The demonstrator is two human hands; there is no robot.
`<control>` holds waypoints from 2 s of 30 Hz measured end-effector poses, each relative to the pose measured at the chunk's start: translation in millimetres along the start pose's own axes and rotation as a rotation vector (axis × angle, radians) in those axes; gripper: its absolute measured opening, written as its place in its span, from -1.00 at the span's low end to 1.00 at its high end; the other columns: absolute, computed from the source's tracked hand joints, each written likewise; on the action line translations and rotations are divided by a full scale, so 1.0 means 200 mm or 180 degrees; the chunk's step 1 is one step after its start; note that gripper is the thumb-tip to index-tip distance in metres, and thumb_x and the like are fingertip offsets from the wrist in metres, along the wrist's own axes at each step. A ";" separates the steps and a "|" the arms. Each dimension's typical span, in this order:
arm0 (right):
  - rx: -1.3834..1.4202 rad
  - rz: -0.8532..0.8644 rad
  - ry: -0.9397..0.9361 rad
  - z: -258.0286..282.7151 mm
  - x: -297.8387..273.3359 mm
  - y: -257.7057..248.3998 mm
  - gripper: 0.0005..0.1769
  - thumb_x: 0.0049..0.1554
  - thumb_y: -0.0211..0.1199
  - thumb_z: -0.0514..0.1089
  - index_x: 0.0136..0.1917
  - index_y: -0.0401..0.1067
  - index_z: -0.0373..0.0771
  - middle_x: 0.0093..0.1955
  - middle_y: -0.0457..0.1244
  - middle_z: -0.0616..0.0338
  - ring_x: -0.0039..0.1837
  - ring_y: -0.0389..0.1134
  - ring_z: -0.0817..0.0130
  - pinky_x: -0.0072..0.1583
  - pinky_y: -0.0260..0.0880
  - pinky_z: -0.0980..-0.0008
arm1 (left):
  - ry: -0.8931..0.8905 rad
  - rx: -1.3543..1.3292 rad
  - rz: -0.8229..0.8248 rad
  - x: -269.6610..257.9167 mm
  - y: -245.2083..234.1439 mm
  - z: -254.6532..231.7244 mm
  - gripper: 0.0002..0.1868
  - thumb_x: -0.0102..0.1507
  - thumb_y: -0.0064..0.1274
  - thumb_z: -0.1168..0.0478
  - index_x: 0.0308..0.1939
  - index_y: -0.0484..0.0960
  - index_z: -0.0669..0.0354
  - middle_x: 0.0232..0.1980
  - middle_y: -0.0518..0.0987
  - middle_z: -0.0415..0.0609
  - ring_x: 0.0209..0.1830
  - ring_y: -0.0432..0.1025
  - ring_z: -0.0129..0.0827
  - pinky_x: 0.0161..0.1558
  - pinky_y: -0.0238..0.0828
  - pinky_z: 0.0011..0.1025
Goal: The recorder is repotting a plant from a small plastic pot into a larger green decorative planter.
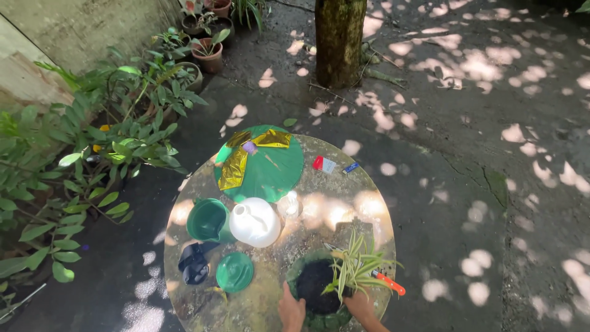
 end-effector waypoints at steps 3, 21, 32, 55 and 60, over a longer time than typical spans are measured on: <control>0.0093 0.0079 0.0256 0.04 -0.07 -0.01 -0.41 -0.15 0.44 0.04 0.17 0.53 -0.07 0.14 0.39 -0.06 0.23 0.38 -0.14 0.21 0.41 0.01 | -0.0005 -0.0041 0.0025 -0.03 0.05 0.08 0.02 0.05 0.27 0.19 0.55 0.10 0.02 -0.05 0.64 0.32 0.04 0.52 0.24 0.17 0.42 0.01; 0.0285 -0.0423 -0.0860 -0.23 -0.15 0.08 -0.43 -0.14 0.44 -0.08 0.18 0.54 -0.10 0.19 0.40 -0.05 0.31 0.34 -0.08 0.33 0.30 0.05 | 0.0383 -0.0076 0.0191 -0.18 0.00 0.19 0.12 0.14 0.26 0.09 0.60 -0.19 0.03 0.50 0.24 0.28 0.45 0.23 0.13 0.38 0.24 -0.12; 0.0905 -0.0183 0.0128 -0.18 -0.46 -0.07 -0.10 -0.20 0.41 -0.20 0.42 0.28 -0.33 0.34 0.27 -0.21 0.08 0.40 -0.13 0.03 0.44 0.05 | 0.0625 -0.0251 0.0574 -0.50 -0.03 0.26 -0.05 0.21 0.14 0.14 0.59 -0.03 0.15 0.60 0.10 0.23 0.58 0.05 0.05 0.49 0.07 -0.19; 0.0439 0.0991 0.0320 -0.85 0.07 -0.54 -0.68 -0.05 0.26 -0.28 0.01 0.59 -0.27 -0.27 0.48 0.07 -0.32 0.51 0.30 -0.22 0.53 0.27 | 0.1433 0.0121 0.1812 -0.83 0.97 -0.48 -0.40 0.19 0.02 0.16 0.34 0.46 0.21 0.03 0.65 0.32 0.08 0.55 0.13 0.15 0.46 -0.10; -0.0183 0.0890 -0.0260 -1.18 0.32 -0.54 -0.67 -0.13 0.36 -0.17 -0.05 0.62 -0.27 -0.17 0.48 0.00 -0.10 0.54 0.17 -0.01 0.52 0.26 | 0.1707 -0.0974 0.0998 -0.66 1.37 -0.50 -0.15 0.10 0.16 0.25 0.48 0.25 0.21 0.36 0.37 0.47 0.38 0.26 0.27 0.35 0.20 -0.08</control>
Point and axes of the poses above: each hand's wrist, its own x-axis towards the middle knuckle, its own y-axis out of the palm, z = x × y, the point moved 3 cm from there along x, towards the middle knuckle
